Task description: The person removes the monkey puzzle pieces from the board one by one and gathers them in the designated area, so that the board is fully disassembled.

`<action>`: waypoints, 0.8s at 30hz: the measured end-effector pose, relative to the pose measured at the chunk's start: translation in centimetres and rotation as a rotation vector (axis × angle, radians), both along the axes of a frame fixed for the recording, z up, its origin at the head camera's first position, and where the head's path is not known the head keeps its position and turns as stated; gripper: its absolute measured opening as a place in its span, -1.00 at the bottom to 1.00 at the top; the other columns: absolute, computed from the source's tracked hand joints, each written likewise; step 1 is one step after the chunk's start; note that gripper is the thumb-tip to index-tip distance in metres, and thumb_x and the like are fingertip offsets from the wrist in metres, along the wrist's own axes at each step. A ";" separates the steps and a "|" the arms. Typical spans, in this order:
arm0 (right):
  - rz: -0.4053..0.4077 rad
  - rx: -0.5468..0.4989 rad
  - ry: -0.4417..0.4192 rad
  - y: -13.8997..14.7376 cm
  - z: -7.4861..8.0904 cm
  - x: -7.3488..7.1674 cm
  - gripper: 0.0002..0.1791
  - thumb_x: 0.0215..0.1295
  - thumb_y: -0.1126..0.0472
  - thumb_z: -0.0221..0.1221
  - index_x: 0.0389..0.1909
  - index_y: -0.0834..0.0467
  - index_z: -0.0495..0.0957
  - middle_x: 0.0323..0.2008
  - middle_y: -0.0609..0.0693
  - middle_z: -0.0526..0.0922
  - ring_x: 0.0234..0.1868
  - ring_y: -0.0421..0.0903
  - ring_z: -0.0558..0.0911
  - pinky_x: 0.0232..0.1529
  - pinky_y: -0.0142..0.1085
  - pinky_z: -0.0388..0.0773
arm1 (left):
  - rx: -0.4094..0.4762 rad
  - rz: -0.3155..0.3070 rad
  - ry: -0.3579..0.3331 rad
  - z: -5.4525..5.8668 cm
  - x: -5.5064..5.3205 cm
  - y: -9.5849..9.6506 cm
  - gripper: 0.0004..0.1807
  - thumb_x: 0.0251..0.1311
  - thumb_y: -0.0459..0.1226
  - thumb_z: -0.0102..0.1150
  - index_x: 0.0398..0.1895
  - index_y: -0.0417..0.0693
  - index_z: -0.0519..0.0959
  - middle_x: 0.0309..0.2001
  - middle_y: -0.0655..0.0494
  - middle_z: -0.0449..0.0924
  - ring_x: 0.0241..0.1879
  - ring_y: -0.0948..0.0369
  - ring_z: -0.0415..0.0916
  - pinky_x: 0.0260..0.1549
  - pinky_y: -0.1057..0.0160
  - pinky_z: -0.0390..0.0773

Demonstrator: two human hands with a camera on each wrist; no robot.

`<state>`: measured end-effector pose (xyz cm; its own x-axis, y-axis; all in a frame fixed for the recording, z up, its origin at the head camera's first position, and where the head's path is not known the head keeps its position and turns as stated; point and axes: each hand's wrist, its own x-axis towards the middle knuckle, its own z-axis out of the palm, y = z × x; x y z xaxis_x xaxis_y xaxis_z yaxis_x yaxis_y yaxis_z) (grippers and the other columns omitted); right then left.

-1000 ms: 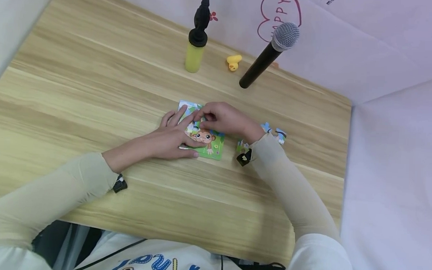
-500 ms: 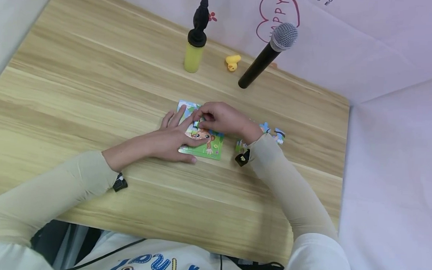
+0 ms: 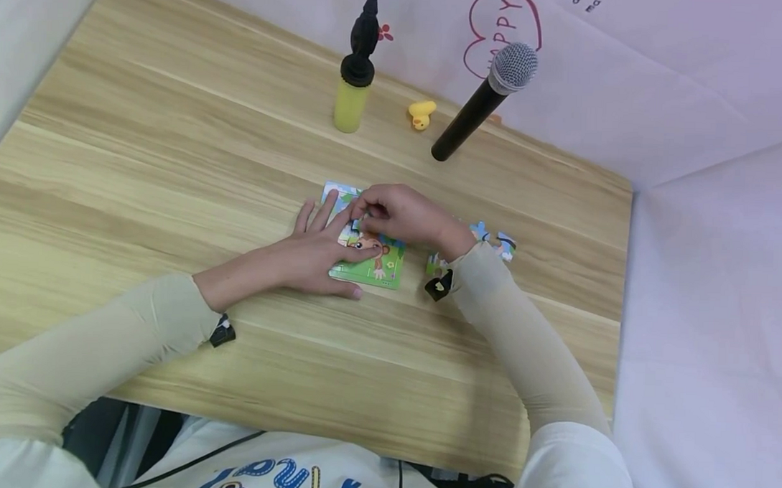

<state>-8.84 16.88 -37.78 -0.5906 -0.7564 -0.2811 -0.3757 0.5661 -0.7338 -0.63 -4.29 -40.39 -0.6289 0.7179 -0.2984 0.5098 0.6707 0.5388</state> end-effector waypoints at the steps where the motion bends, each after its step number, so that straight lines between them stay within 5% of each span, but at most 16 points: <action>1: -0.003 0.000 -0.003 -0.1 0.0 0.0 -0.92 0.45 0.28 0.22 -0.14 0.12 0.67 -0.25 -0.09 0.64 -0.41 -0.15 0.47 -0.30 -0.28 0.45 | -0.002 0.000 -0.003 0.0 0.0 0.0 -0.15 0.17 0.45 0.07 0.53 0.55 0.20 0.59 -0.15 -0.62 0.42 -0.23 -0.91 0.29 -0.35 -0.61; 16: 0.001 0.056 -0.026 -0.6 0.5 -0.1 -0.93 0.48 0.27 0.18 -0.14 0.14 0.63 -0.33 -0.03 0.58 -0.37 -0.14 0.49 -0.26 -0.30 0.44 | -0.013 -0.019 0.025 0.1 0.0 0.0 -0.16 0.19 0.43 0.10 0.54 0.55 0.19 0.59 -0.16 -0.62 0.43 -0.27 -0.87 0.28 -0.39 -0.57; 24: 0.018 0.051 0.011 -0.6 0.0 -0.1 -0.92 0.49 0.29 0.16 -0.14 0.15 0.62 -0.44 0.00 0.50 -0.45 -0.15 0.44 -0.31 -0.30 0.41 | -0.011 -0.045 0.060 -0.4 0.3 -0.1 0.07 -0.02 0.57 0.05 0.59 0.55 0.03 0.57 -0.11 -0.71 0.41 -0.28 -0.90 0.25 -0.40 -0.62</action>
<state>-8.89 16.26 -37.79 -0.5807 -0.7515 -0.3132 -0.3938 0.5959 -0.6999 -0.37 -4.38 -40.76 -0.6134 0.7426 -0.2688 0.5708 0.6521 0.4990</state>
